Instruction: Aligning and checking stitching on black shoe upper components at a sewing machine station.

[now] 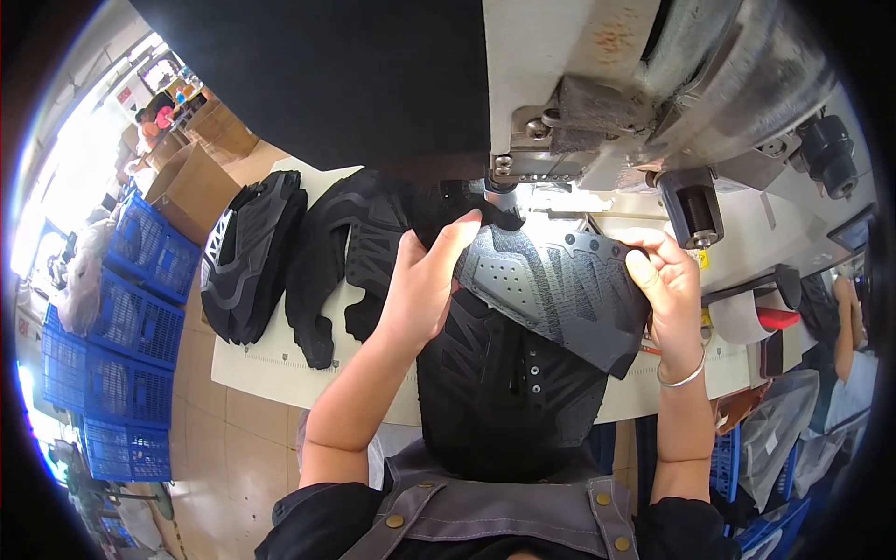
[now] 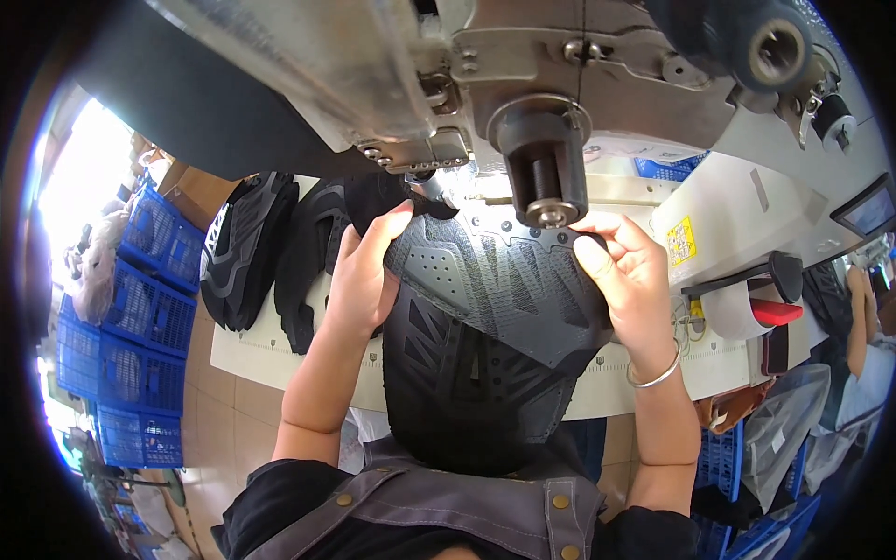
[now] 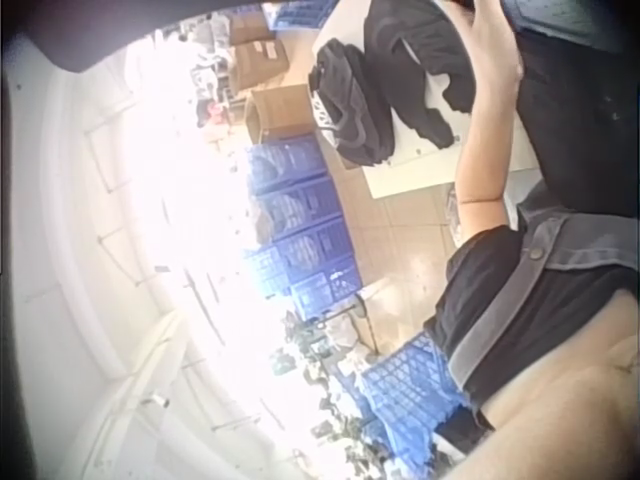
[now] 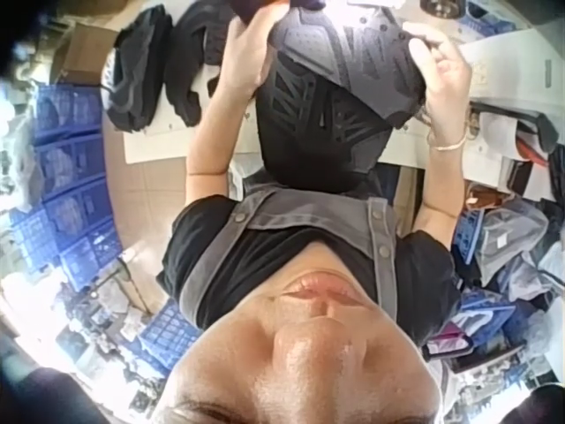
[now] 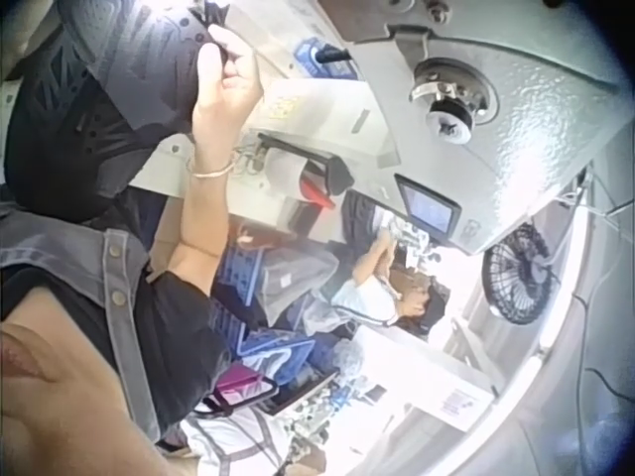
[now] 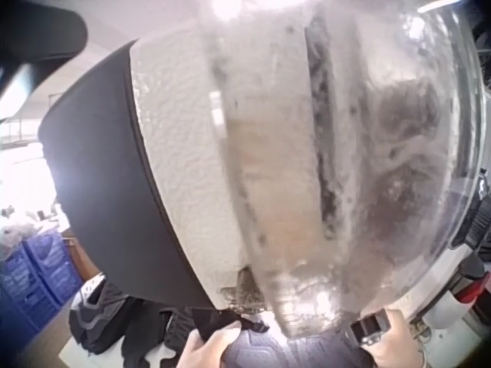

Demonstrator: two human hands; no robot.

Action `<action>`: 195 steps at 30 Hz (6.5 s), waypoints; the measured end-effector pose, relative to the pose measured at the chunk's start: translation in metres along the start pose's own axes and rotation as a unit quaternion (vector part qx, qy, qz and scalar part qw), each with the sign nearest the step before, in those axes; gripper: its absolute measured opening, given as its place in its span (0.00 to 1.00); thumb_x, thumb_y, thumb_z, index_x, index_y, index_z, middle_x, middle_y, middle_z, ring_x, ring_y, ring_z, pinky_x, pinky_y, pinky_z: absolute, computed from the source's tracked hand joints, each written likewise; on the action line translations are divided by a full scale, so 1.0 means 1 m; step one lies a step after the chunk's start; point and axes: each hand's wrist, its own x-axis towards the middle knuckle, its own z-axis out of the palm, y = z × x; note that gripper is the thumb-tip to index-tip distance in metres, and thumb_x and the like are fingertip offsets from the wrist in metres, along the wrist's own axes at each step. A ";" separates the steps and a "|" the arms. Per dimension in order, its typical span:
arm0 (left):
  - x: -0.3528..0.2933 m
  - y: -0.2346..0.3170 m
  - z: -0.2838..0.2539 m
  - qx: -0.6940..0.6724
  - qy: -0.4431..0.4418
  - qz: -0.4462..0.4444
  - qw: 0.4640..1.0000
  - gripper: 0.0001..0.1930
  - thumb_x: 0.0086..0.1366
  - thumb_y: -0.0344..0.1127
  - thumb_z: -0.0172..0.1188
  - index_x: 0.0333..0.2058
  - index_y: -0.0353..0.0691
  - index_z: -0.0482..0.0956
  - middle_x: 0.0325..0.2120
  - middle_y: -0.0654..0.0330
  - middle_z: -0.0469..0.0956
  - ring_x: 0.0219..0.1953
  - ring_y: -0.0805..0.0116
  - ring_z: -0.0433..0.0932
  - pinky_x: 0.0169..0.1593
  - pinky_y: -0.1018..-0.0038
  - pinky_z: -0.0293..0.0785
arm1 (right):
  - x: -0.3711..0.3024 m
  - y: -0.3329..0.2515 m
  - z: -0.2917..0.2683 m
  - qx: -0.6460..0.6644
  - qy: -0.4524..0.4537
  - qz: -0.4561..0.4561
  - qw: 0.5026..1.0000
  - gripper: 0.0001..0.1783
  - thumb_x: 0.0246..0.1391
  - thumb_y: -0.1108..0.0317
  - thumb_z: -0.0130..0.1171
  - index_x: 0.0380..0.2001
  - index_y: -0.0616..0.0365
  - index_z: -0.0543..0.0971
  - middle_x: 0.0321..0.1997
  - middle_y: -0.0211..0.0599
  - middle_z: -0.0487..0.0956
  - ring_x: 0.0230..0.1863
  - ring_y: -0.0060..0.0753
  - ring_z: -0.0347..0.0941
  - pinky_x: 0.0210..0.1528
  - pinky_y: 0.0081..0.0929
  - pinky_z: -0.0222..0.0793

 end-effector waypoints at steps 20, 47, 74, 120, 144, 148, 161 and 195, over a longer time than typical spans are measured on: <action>-0.074 -0.031 0.004 0.075 -0.130 -0.010 0.989 0.11 0.63 0.34 0.50 0.37 0.32 0.74 0.31 0.66 0.75 0.31 0.82 0.69 0.36 0.83 0.67 | -0.051 -0.012 0.027 -0.045 -0.061 0.032 0.997 0.14 0.53 0.74 0.50 0.44 0.63 0.68 0.32 0.34 0.76 0.29 0.16 0.70 0.27 0.14 0.67; -0.028 0.021 -0.015 0.238 -0.118 0.039 0.963 0.13 0.57 0.34 0.59 0.34 0.26 0.74 0.28 0.61 0.76 0.29 0.80 0.72 0.35 0.82 0.71 | -0.043 -0.005 0.003 -0.001 0.103 -0.014 0.995 0.12 0.53 0.69 0.53 0.38 0.64 0.74 0.33 0.27 0.75 0.33 0.14 0.66 0.37 0.13 0.62; 0.057 0.031 -0.025 0.288 -0.122 0.110 0.943 0.16 0.52 0.40 0.64 0.17 0.33 0.74 0.13 0.72 0.66 0.15 0.87 0.60 0.17 0.85 0.53 | 0.026 0.004 0.002 0.041 0.086 -0.022 0.995 0.10 0.53 0.74 0.47 0.38 0.65 0.73 0.35 0.30 0.75 0.35 0.16 0.68 0.38 0.15 0.64; -0.051 0.119 -0.174 -0.323 -0.312 0.159 0.879 0.28 0.60 0.36 0.39 0.58 0.33 0.48 0.56 0.42 0.55 0.51 0.34 0.63 0.52 0.48 0.63 | -0.074 0.032 -0.014 -0.217 -0.001 0.023 0.976 0.10 0.54 0.73 0.48 0.38 0.64 0.72 0.30 0.35 0.76 0.28 0.18 0.69 0.29 0.12 0.64; 0.001 0.004 -0.120 0.703 -0.009 0.268 0.658 0.31 0.50 0.42 0.61 0.50 0.31 0.64 0.49 0.48 0.63 0.49 0.51 0.64 0.52 0.64 0.61 | -0.075 0.053 0.000 -0.424 0.055 0.014 0.904 0.27 0.33 0.69 0.66 0.42 0.62 0.71 0.39 0.40 0.69 0.43 0.39 0.65 0.47 0.31 0.60; -0.051 -0.041 -0.086 0.663 -0.061 0.234 0.708 0.35 0.45 0.51 0.64 0.45 0.28 0.68 0.44 0.48 0.65 0.47 0.51 0.65 0.51 0.62 0.61 | -0.069 0.048 0.010 -0.468 0.076 -0.040 0.880 0.26 0.31 0.73 0.65 0.41 0.60 0.73 0.31 0.36 0.71 0.38 0.37 0.64 0.45 0.31 0.60; -0.044 -0.037 -0.074 0.676 0.082 0.376 0.628 0.22 0.44 0.36 0.67 0.37 0.34 0.71 0.33 0.56 0.67 0.23 0.76 0.66 0.27 0.80 0.64 | -0.081 0.036 0.030 0.082 0.032 0.099 0.991 0.17 0.47 0.75 0.56 0.42 0.67 0.70 0.42 0.34 0.73 0.42 0.22 0.68 0.47 0.20 0.62; -0.044 0.011 0.013 -0.055 -0.207 -0.050 0.976 0.21 0.58 0.25 0.36 0.51 0.21 0.56 0.48 0.38 0.65 0.41 0.44 0.73 0.46 0.56 0.72 | -0.031 0.003 0.012 0.224 0.026 0.069 0.972 0.22 0.49 0.73 0.49 0.49 0.68 0.64 0.46 0.41 0.72 0.45 0.30 0.71 0.49 0.23 0.65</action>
